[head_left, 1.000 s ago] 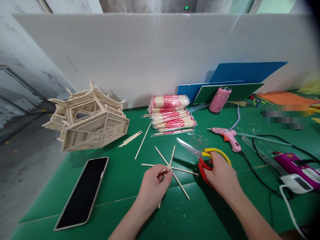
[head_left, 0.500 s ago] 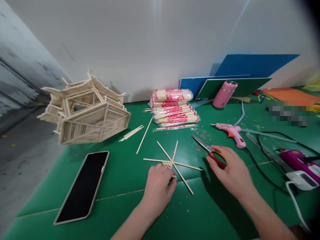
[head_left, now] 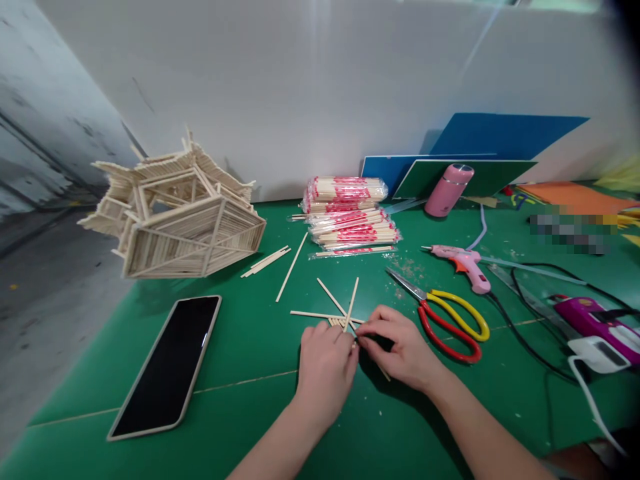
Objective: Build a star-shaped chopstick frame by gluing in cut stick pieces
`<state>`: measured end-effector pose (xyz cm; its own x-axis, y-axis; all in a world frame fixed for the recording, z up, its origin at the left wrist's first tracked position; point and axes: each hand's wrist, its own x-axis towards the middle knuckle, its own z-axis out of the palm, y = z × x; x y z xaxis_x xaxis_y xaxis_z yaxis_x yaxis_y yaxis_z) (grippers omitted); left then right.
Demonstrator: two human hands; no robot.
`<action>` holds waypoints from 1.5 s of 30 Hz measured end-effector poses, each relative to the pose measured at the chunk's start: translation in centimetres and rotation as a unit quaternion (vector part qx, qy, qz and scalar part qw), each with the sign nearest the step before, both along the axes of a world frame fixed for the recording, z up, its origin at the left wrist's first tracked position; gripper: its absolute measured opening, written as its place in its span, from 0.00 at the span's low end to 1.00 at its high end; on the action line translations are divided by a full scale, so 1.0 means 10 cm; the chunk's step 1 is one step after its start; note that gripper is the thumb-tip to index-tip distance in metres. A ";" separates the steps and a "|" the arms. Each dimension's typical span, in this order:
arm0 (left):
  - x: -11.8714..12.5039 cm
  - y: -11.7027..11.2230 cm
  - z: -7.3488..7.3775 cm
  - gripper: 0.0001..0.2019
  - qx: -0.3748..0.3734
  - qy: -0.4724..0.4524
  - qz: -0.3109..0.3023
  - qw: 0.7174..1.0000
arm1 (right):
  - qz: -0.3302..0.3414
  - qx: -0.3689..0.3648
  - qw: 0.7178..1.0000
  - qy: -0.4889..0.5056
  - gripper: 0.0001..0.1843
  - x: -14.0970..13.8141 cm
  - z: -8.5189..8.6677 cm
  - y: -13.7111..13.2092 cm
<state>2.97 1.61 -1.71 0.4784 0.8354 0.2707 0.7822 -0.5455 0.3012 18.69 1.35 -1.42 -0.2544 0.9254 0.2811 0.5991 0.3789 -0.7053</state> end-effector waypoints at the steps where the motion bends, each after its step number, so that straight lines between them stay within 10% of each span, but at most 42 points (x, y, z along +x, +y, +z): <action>1: -0.02 -0.01 0.00 0.09 0.011 -0.007 -0.002 1.000 | 0.015 -0.007 1.000 -0.001 0.08 -0.01 0.01 -0.01; 11: -0.09 -0.11 -0.05 0.07 0.124 -0.020 -0.061 0.990 | 0.069 -0.075 0.994 0.032 0.05 -0.01 0.11 -0.02; 21: -0.37 0.09 0.16 0.11 0.043 0.053 0.041 0.997 | -0.025 -0.088 0.995 0.039 0.07 0.03 0.02 0.08; 27: -0.59 0.17 0.00 0.11 -0.005 0.107 0.034 0.994 | -0.012 -0.022 0.997 -0.077 0.07 -0.05 -0.02 0.10; 45: -0.16 0.01 0.01 0.09 -0.053 0.027 -0.024 0.998 | -0.017 -0.051 0.994 -0.096 0.06 0.04 0.01 0.13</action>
<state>1.42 1.70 -1.65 0.5302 0.8335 0.1551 0.7720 -0.5503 0.3181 19.10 2.60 -1.30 -0.2618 0.9557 0.1342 0.7379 0.2879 -0.6104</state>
